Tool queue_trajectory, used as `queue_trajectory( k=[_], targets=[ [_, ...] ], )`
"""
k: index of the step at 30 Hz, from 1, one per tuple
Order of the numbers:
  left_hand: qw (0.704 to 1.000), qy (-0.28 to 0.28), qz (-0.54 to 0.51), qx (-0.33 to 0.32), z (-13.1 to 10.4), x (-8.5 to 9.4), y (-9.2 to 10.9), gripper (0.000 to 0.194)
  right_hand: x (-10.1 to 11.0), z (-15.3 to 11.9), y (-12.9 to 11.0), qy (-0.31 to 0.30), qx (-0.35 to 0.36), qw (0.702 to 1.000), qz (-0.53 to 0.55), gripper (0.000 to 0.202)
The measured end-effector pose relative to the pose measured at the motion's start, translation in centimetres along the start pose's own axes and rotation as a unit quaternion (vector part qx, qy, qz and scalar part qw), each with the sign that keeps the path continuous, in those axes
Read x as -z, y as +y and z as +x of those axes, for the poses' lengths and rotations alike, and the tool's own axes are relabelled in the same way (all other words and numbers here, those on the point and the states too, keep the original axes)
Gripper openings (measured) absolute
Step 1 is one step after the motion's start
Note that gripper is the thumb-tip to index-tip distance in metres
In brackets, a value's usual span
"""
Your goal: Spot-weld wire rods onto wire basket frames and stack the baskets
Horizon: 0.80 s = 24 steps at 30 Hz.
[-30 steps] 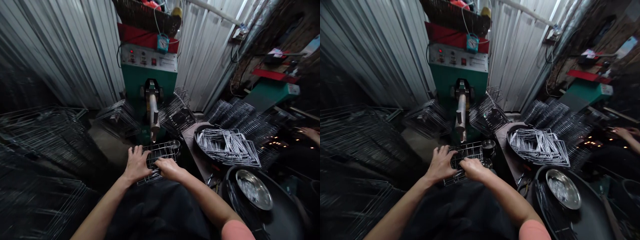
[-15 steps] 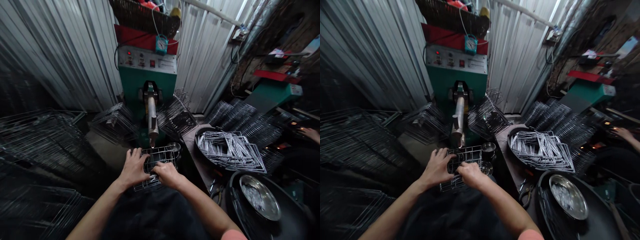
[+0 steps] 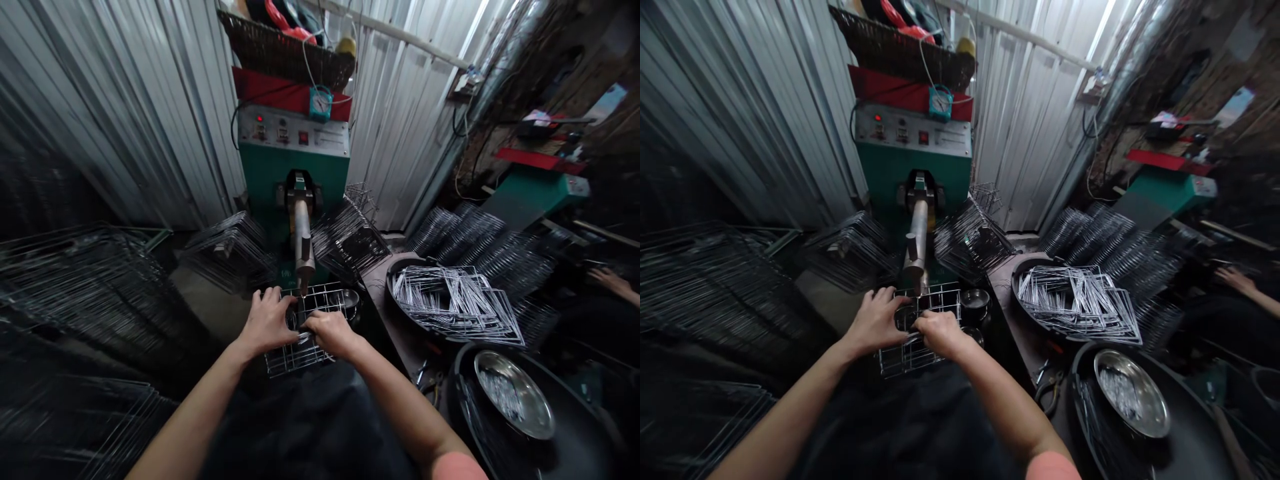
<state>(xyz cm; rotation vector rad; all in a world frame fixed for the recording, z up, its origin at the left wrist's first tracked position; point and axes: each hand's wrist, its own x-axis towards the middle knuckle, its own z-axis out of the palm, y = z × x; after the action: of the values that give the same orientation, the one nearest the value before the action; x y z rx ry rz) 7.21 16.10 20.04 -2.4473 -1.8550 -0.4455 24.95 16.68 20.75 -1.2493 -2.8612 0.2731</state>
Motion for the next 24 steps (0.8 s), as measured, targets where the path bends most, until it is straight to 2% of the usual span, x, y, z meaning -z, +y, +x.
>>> queue_trajectory(
  k=[5, 9, 12, 17, 20, 24],
  targets=[
    [1.0, -0.018, -0.025, -0.001, 0.5, -0.3, -0.2, 0.057, -0.4, 0.1, 0.3, 0.023, 0.004, 1.0, 0.008, 0.034],
    [1.0, -0.004, -0.026, 0.007, 0.6, -0.6, -0.3, 0.056, -0.9, -0.1, 0.0, 0.03, -0.009, 1.0, -0.003, 0.03],
    [1.0, -0.001, -0.015, 0.013, 1.6, -0.7, -0.6, 0.057, -0.8, 0.7, 0.0, 0.042, -0.033, 0.998, -0.019, 0.029],
    [0.998, -0.031, -0.008, 0.049, 3.5, -0.8, -1.4, 0.058, -0.6, 2.2, 0.6, 0.067, -0.05, 0.996, -0.011, 0.028],
    [0.998, -0.03, -0.016, 0.045, 3.6, -0.9, -1.7, 0.059, -1.3, 1.9, 1.1, 0.11, -0.07, 0.991, 0.021, 0.031],
    [0.999, -0.014, 0.004, 0.03, 4.0, -1.0, -1.8, 0.065, -2.4, 1.5, 2.0, 0.162, -0.132, 0.977, 0.049, 0.032]
  ],
)
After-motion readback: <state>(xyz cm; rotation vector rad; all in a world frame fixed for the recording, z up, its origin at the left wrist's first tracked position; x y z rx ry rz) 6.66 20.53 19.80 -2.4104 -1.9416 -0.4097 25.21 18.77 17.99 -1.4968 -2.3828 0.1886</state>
